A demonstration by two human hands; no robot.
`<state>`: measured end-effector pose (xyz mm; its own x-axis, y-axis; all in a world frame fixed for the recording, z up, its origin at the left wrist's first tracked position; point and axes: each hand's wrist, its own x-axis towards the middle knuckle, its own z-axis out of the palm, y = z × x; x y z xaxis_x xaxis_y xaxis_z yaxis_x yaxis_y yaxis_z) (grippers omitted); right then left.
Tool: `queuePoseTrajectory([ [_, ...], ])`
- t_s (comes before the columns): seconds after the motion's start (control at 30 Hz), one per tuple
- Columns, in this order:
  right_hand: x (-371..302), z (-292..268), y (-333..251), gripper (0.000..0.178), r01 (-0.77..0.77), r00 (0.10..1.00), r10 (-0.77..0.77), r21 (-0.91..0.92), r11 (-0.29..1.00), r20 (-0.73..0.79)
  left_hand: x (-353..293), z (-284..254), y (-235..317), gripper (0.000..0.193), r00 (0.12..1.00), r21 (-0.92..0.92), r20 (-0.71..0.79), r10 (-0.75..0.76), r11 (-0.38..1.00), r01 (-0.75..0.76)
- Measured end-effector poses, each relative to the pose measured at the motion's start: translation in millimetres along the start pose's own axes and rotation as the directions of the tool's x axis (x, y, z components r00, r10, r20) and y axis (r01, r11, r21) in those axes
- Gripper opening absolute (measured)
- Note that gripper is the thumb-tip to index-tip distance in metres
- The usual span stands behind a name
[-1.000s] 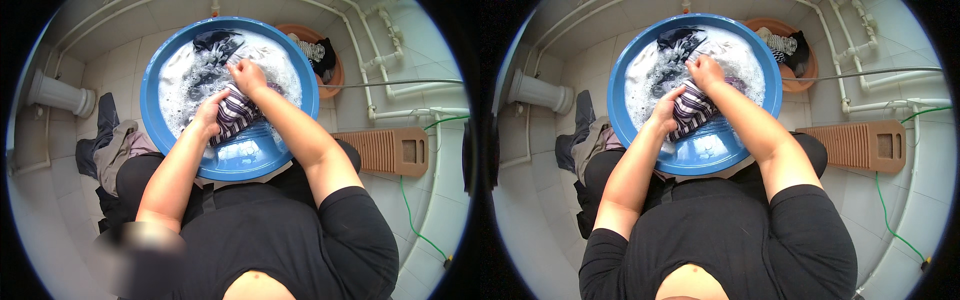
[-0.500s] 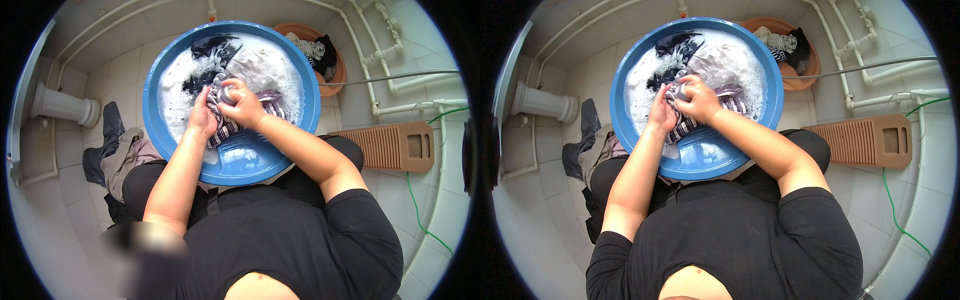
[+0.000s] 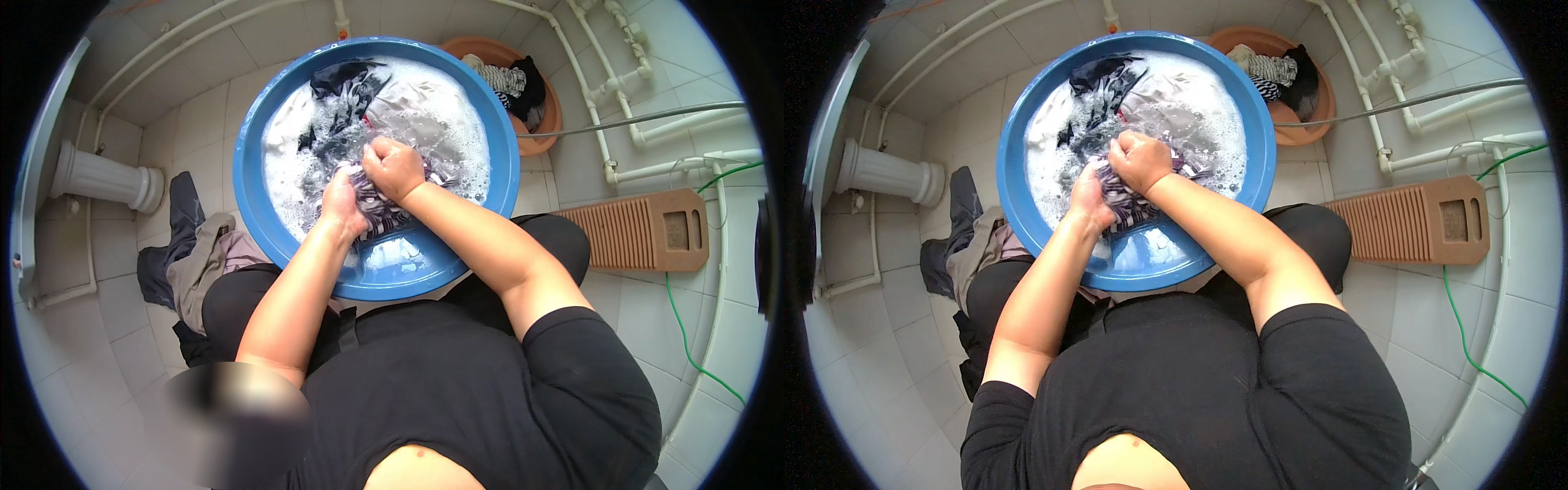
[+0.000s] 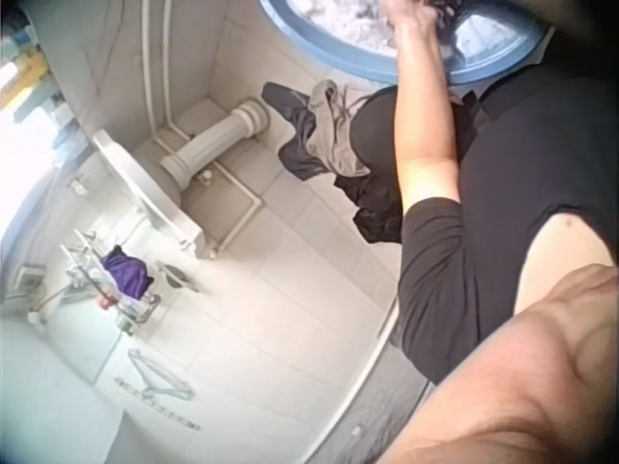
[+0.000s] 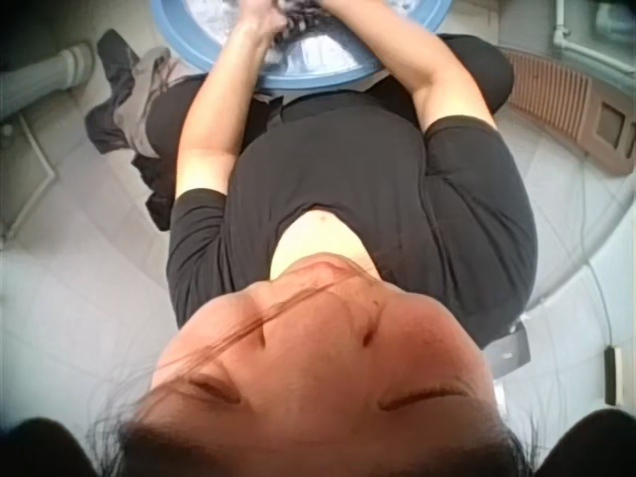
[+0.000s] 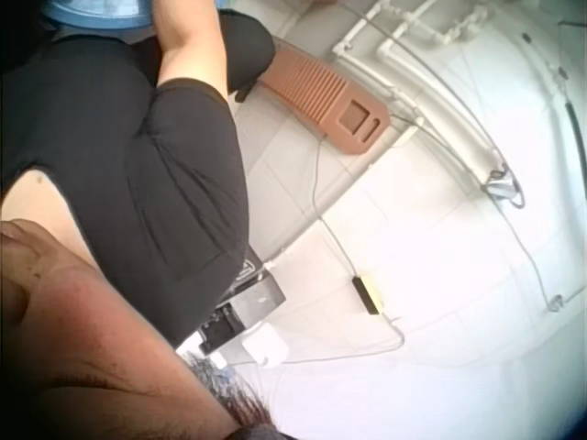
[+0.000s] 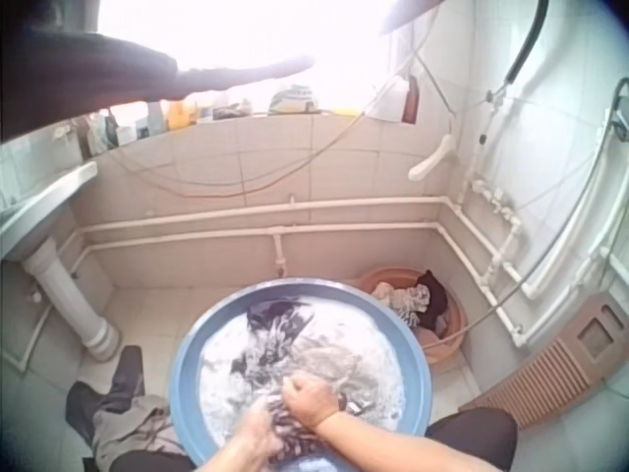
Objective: The person sits on the floor and hand-washes clothes in a blue plastic basin filled with soapy water. They scrub and wring a striped garment, then a dark garment, and finally a white garment with red accents, using both hands to agitate the items in the water.
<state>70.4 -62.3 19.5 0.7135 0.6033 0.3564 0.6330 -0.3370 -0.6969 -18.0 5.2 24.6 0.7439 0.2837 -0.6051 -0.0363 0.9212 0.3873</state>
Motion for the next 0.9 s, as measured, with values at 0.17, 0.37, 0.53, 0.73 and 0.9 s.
queuePoseTrajectory([
  [0.17, -39, -8, -57, 0.019, 0.376, 0.893, -0.415, 0.218, 0.901, 0.174, -4, -29, -5, 0.033, 0.913, 0.175, 0.247, 0.325, 0.912, -0.372],
  [0.37, 21, 7, 1, 0.027, -0.265, 0.958, 0.264, -0.006, 0.964, 0.113, 18, -37, 12, 0.058, 0.871, -0.046, 0.478, -0.114, 0.987, 0.154],
  [0.53, 30, -15, 47, 0.076, -0.092, 0.872, 0.292, -0.456, 0.885, 0.392, 28, -22, 8, 0.037, 0.981, -0.11, -0.015, 0.193, 0.975, -0.193],
  [0.73, 50, -23, 55, 0.044, -0.001, 0.838, 0.342, -0.626, 0.78, 0.424, 42, -33, 5, 0.037, 0.917, 0.119, -0.25, 0.312, 0.95, -0.29],
  [0.9, -3, -1, 2, 0.028, 0.114, 0.971, -0.155, 0.219, 0.969, 0.184, 28, -17, 10, 0.044, 0.969, 0.006, 0.101, 0.225, 0.974, -0.227],
])
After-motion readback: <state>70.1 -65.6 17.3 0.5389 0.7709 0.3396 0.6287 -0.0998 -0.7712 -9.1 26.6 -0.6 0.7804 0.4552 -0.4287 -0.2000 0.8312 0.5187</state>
